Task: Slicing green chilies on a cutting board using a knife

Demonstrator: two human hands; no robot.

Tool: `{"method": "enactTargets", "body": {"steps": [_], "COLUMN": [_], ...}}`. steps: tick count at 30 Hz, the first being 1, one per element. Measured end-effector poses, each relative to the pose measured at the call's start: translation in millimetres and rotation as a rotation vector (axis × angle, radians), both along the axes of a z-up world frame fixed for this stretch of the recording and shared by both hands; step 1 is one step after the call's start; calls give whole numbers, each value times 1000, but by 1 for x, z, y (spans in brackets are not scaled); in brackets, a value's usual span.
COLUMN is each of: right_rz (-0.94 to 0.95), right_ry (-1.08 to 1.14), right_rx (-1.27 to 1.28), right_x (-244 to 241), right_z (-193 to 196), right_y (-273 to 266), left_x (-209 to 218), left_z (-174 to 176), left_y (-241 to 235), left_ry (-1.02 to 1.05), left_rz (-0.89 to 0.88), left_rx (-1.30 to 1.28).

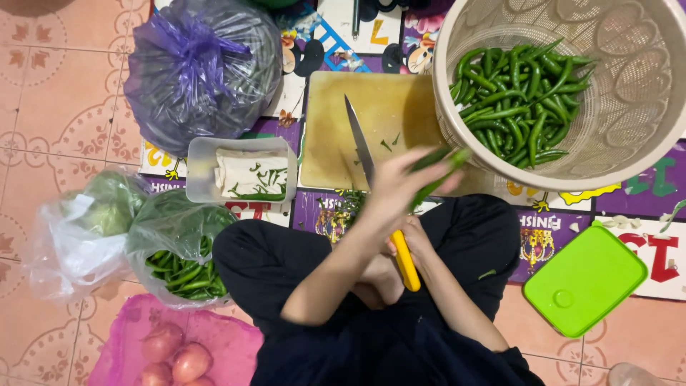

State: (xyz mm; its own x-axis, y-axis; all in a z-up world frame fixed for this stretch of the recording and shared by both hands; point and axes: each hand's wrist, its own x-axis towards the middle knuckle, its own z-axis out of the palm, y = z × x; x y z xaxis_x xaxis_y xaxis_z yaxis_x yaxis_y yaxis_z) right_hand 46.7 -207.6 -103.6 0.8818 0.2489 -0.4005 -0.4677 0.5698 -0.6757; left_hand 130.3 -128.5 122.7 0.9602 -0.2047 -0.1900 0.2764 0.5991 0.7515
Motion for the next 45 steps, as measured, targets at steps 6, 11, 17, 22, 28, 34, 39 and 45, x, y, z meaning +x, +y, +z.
{"method": "enactTargets", "body": {"steps": [6,11,17,22,28,34,39,45], "right_rz": [-77,-144,-142,-164,-122,-111,-106,-99], "right_ry": [13,20,-131,-208,-367,-382,-403,-414], "right_rx": [-73,-90,6,135,172,190,152,169], "right_x": [-3,-1,2,-4,-1,-1,3,3], "right_z": [-15,-46,19,83,108,136,142,139], "right_y": [-12,-25,-6,12,24,34,34,27], "left_x": [115,54,-17,-56,-73,-84,-88,-88], "left_z": [-1,-7,-45,-89,-80,-82,-73,-62], "left_y": [-125,-52,55,83,75,70,69,81], "left_ry": [-402,-355,-2,106,-57,-218,-294,-554], "left_rz": [127,195,532,648,761,809,743,722], "left_rx": [470,366,242,267,333,489,468,720]}}
